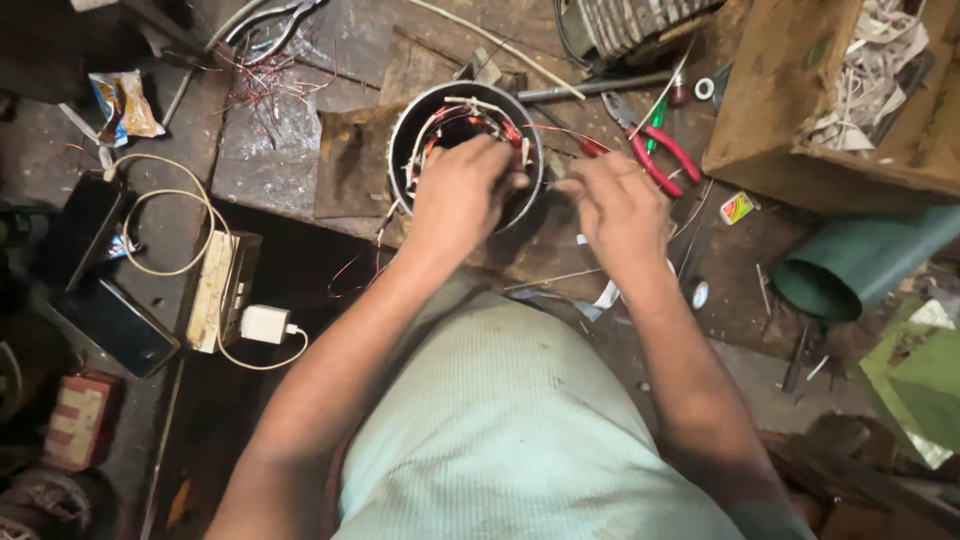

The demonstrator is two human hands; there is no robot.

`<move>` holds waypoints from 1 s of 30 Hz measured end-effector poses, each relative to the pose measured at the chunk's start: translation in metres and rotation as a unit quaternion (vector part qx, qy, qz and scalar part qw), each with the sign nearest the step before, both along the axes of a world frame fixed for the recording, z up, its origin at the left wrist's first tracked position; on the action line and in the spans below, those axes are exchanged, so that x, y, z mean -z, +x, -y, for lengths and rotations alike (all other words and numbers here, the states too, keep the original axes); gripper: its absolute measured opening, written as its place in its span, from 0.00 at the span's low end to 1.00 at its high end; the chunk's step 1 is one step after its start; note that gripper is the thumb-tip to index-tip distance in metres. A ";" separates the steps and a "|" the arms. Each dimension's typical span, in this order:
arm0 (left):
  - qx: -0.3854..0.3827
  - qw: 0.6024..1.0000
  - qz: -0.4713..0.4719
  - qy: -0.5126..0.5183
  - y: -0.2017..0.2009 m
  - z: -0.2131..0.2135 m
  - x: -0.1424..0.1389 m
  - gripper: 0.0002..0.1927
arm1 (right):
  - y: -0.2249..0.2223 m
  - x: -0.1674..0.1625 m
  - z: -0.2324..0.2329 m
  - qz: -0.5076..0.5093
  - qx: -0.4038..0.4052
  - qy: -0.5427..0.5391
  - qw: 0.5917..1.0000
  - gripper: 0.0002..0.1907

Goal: The person winds copper wire around a cylindrical motor stator, using a wooden stick to guide and pack the wire into slots. They repeatedly insert, adjust, and secure the wire with both hands, occasionally using pliers to trim excess wire.

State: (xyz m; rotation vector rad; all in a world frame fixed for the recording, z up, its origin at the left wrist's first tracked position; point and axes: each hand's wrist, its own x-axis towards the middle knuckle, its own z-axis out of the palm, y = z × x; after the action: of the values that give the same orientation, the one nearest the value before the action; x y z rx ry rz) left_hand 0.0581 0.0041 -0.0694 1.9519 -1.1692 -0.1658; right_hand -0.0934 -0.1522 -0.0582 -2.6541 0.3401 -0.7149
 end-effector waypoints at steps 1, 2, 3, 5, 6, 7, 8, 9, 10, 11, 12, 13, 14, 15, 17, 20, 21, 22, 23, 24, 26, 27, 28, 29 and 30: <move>-0.002 0.998 -0.052 -0.029 0.002 -0.001 -0.001 0.06 | -0.002 0.002 0.010 0.009 -0.001 -0.043 0.999 0.10; -0.004 0.993 -0.104 -0.057 0.003 -0.001 -0.003 0.05 | -0.002 0.005 0.023 0.001 0.011 -0.021 1.000 0.08; -0.008 0.988 -0.143 -0.057 0.004 0.000 -0.007 0.05 | 0.003 0.011 0.037 -0.006 0.022 0.002 1.000 0.07; -0.015 0.974 -0.218 -0.061 0.007 0.003 -0.018 0.05 | 0.011 0.024 0.059 -0.040 0.043 0.101 0.993 0.05; -0.013 0.975 -0.210 -0.066 0.008 0.003 -0.024 0.04 | 0.014 0.031 0.067 -0.071 0.051 0.178 0.980 0.04; -0.012 0.977 -0.203 -0.072 0.008 0.001 -0.031 0.03 | 0.016 0.037 0.074 -0.104 0.057 0.253 0.960 0.04; -0.011 0.977 -0.197 -0.077 0.008 -0.001 -0.037 0.03 | 0.017 0.042 0.080 -0.088 0.048 0.253 0.962 0.05; -0.022 0.969 -0.232 -0.080 0.008 -0.007 -0.044 0.02 | 0.017 0.045 0.084 -0.073 0.040 0.253 0.964 0.05; -0.032 0.960 -0.266 -0.083 0.007 -0.015 -0.049 0.02 | 0.018 0.044 0.086 -0.057 0.032 0.254 0.965 0.06; -0.041 0.949 -0.300 -0.086 0.005 -0.024 -0.054 0.02 | 0.016 0.045 0.089 -0.064 0.036 0.271 0.960 0.06; -0.037 0.963 -0.252 -0.088 0.003 -0.034 -0.057 0.02 | 0.011 0.046 0.092 -0.072 0.042 0.288 0.954 0.07; -0.031 0.975 -0.202 -0.090 0.003 -0.046 -0.061 0.01 | 0.006 0.046 0.095 -0.078 0.050 0.304 0.948 0.07; -0.025 0.984 -0.149 -0.093 0.004 -0.057 -0.064 0.01 | 0.001 0.043 0.095 -0.092 0.056 0.311 0.944 0.10; -0.056 0.974 -0.174 -0.137 0.003 -0.065 -0.066 0.01 | -0.008 0.037 0.094 -0.104 0.062 0.317 0.941 0.13; -0.120 0.941 -0.225 -0.222 -0.004 -0.077 -0.065 0.03 | -0.032 0.023 0.091 -0.139 0.066 0.327 0.932 0.23; -0.189 0.903 -0.203 -0.328 -0.009 -0.097 -0.062 0.14 | -0.066 0.008 0.081 -0.198 0.067 0.408 0.889 0.36; -0.214 0.902 -0.193 -0.321 -0.009 -0.100 -0.058 0.14 | -0.074 0.008 0.074 -0.186 0.062 0.444 0.874 0.35; -0.241 0.900 -0.185 -0.313 -0.010 -0.103 -0.053 0.15 | -0.082 0.009 0.066 -0.177 0.057 0.480 0.857 0.35; -0.268 0.897 -0.177 -0.303 -0.011 -0.104 -0.047 0.16 | -0.087 0.011 0.060 -0.168 0.052 0.516 0.838 0.35; -0.255 0.938 -0.095 -0.213 -0.011 -0.103 -0.041 0.16 | -0.088 0.016 0.053 -0.152 0.037 0.525 0.836 0.33; -0.213 0.975 0.066 -0.020 -0.012 -0.100 -0.028 0.15 | -0.086 0.024 0.034 -0.120 0.011 0.546 0.829 0.29; -0.178 0.981 0.074 -0.006 -0.014 -0.097 -0.022 0.18 | -0.083 0.027 0.026 -0.140 0.011 0.549 0.824 0.27; -0.142 0.986 0.085 0.007 -0.014 -0.088 -0.016 0.22 | -0.076 0.029 0.018 -0.157 0.009 0.551 0.820 0.24; -0.132 0.985 0.109 0.010 -0.012 -0.080 -0.011 0.21 | -0.067 0.030 0.009 -0.172 0.007 0.552 0.816 0.22; -0.121 0.984 0.133 0.014 -0.011 -0.070 -0.007 0.21 | -0.058 0.029 0.001 -0.175 -0.012 0.517 0.838 0.21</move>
State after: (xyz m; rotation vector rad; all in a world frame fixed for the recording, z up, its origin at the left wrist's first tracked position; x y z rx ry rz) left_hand 0.0468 0.0745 -0.0621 2.1697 -1.0859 0.2137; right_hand -0.1516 -0.1536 -0.0876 -1.6968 0.5819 0.0396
